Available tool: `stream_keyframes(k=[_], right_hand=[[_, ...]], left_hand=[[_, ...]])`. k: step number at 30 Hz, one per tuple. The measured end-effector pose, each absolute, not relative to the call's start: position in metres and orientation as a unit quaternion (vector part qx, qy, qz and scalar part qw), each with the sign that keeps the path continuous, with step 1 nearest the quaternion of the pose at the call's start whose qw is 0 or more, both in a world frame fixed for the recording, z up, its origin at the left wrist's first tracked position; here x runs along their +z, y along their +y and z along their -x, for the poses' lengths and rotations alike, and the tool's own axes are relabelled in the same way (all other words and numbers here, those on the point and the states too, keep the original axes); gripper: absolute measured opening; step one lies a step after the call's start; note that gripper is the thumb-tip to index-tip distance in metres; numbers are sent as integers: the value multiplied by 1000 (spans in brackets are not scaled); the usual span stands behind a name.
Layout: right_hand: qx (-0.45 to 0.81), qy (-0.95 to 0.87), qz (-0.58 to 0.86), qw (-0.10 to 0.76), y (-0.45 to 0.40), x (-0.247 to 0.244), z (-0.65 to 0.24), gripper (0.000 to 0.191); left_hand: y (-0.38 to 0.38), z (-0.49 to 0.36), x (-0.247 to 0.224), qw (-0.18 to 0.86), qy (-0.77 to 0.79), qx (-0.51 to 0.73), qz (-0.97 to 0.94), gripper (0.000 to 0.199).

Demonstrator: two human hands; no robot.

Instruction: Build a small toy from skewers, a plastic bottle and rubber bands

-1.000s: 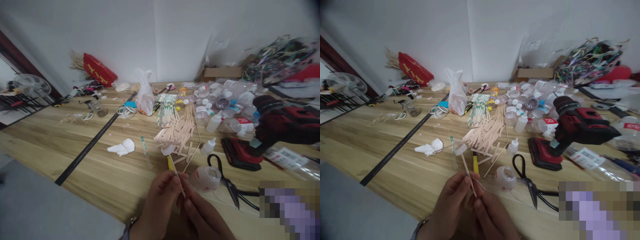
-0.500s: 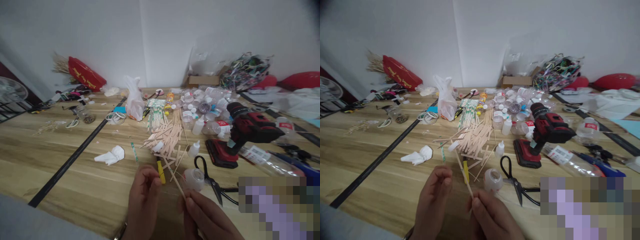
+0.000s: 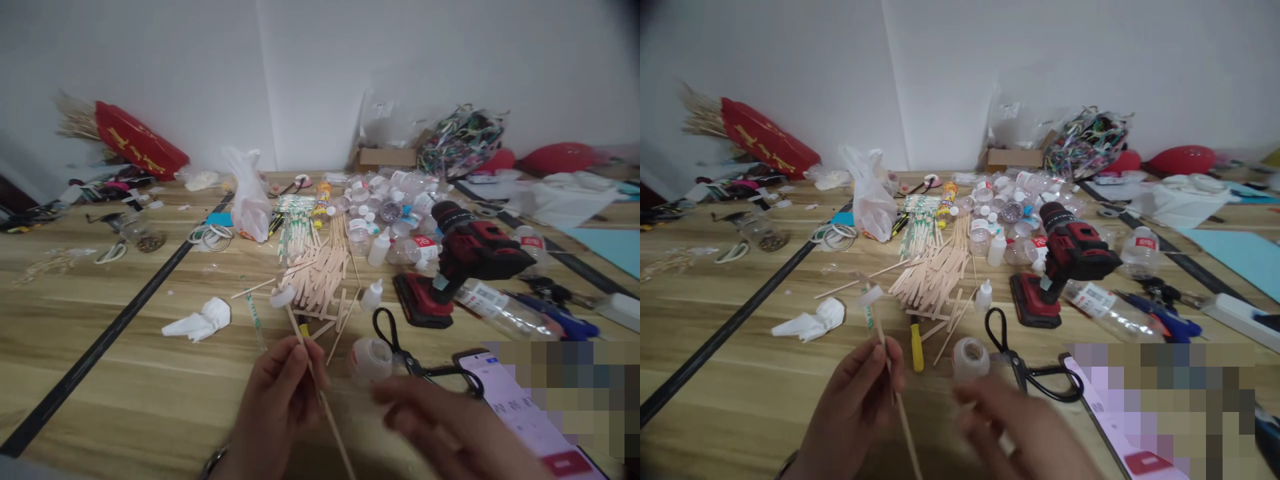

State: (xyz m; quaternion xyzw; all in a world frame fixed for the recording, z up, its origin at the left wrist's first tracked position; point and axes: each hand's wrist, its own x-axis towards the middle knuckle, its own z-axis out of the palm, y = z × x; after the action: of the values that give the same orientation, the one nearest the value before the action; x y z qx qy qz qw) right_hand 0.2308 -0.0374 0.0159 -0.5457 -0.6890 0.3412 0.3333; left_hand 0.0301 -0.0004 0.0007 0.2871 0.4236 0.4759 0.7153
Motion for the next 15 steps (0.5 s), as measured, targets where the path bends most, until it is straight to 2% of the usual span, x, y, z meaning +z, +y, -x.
stream_keyframes(k=[2, 4, 10, 15], right_hand=[[205, -646, 623, 391, -22, 18, -259, 29], [148, -619, 677, 369, 3, 7, -279, 29], [160, -655, 667, 318, 79, -56, -288, 37], [189, -691, 633, 294, 101, -72, -280, 15]], left_hand=[[2, -27, 0, 704, 443, 473, -291, 41], [3, -25, -2, 691, 458, 472, -300, 43], [2, -29, -7, 690, 474, 454, -304, 48], [3, -32, -10, 701, 471, 449, -292, 47]])
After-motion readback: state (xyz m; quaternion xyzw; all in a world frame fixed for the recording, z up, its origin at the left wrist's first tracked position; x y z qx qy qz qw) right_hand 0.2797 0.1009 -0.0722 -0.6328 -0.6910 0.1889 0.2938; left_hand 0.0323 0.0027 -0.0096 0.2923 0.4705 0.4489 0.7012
